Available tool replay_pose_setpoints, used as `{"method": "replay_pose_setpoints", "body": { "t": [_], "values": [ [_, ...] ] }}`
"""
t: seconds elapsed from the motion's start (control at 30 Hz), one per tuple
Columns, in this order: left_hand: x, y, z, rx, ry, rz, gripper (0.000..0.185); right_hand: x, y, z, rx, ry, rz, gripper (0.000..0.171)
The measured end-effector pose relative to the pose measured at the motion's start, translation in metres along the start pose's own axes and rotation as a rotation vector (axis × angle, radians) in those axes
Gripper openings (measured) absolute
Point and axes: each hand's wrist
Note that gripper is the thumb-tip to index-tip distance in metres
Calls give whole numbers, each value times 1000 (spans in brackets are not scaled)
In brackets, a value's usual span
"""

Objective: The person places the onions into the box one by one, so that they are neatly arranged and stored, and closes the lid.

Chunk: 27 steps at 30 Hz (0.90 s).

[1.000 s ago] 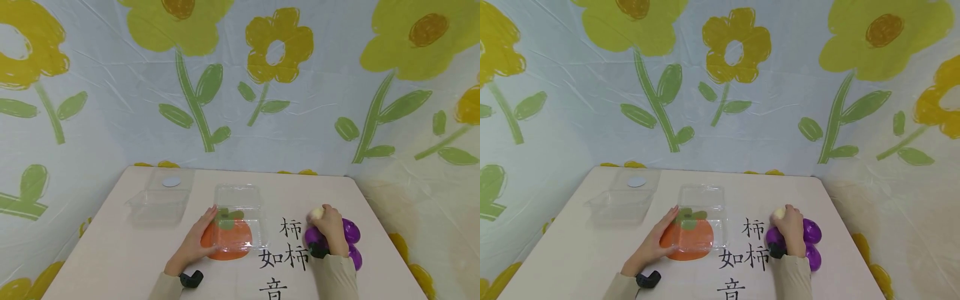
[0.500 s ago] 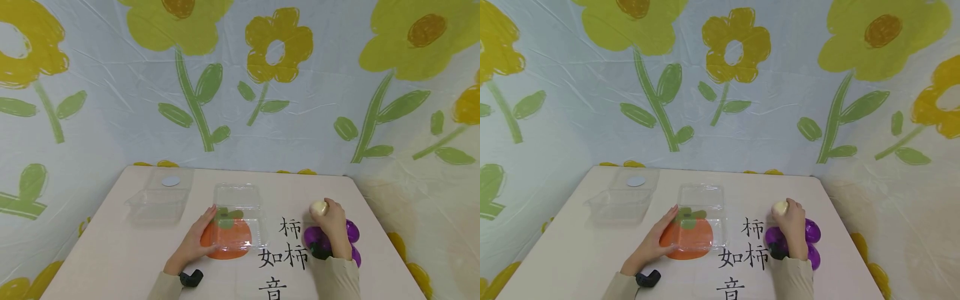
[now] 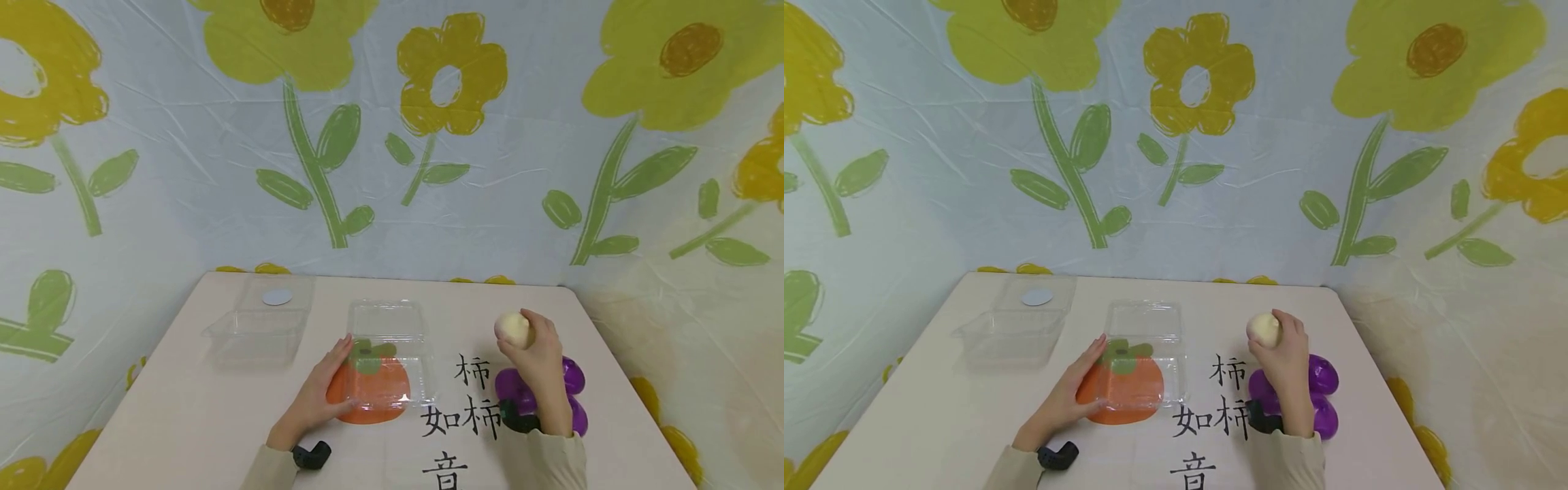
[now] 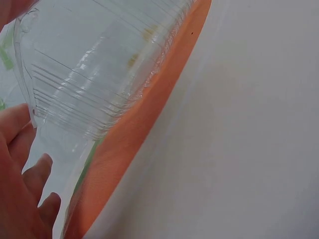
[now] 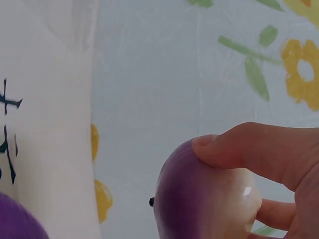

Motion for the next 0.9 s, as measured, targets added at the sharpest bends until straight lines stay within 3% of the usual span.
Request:
{"method": "replay_pose_setpoints", "body": {
  "t": [0.33, 0.5, 0.7, 0.9],
  "values": [
    [0, 1, 0, 11, -16, 22, 96, -25, 11, 7, 59, -191, -132, 75],
    [0, 0, 1, 3, -6, -1, 98, -38, 17, 14, 42, -331, -144, 80],
    [1, 0, 0, -3, -8, -9, 98, -77, 30, 12, -16, -516, -117, 78],
    [2, 0, -1, -2, -10, -12, 98, -62, 32, 39, -70, -648, -164, 82]
  ]
}}
Point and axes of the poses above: each hand's wrist, its own y-axis away from the middle knuckle, its own z-axis out of the palm, x = y × z, and after that the axes turned 9 degrees about x, right-handed
